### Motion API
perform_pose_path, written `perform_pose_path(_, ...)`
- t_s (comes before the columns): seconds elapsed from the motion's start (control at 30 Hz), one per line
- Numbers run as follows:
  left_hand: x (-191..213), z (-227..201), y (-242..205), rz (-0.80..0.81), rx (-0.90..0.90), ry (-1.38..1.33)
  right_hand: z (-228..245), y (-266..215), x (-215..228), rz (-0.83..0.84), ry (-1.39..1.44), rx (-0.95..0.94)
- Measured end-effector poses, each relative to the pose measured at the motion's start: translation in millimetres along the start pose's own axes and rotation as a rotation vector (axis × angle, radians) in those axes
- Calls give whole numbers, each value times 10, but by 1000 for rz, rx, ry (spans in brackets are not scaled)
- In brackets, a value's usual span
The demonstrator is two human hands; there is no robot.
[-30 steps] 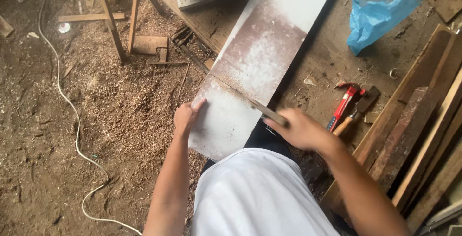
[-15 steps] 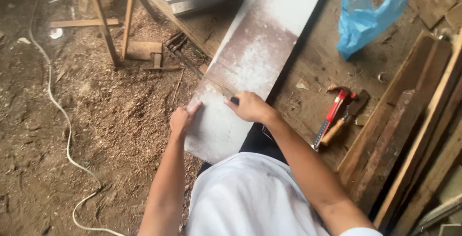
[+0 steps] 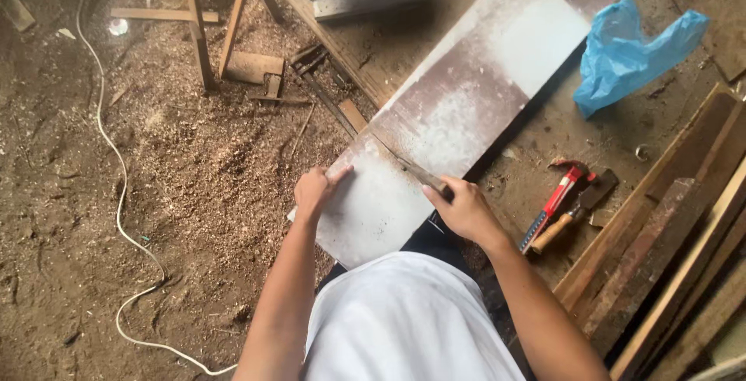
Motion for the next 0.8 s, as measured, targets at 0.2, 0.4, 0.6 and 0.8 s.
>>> perform_pose_path(0.2, -41, 5, -69, 0, 5, -50, 414, 150, -91, 155, -111, -29)
perform_pose_path(0.4, 48, 64, -102, -15, 21, -120, 485, -7, 282, 220, -80, -63)
perform_pose_path(0.6, 255, -3, -124, -67, 0, -94, 538, -435, 651, 187, -39, -10)
perform_pose_path(0.8, 350, -68, -187, -43, 48, -184, 361, -714, 841, 268, -94, -78)
Point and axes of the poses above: each hand's wrist, its own y-axis towards the middle knuckle, its own x-axis out of the back of the hand, z = x × y, the point moved 5 cm from there along y, towards the middle knuckle, and after that the axes turned 5 degrees about x, right-handed, at the moved point
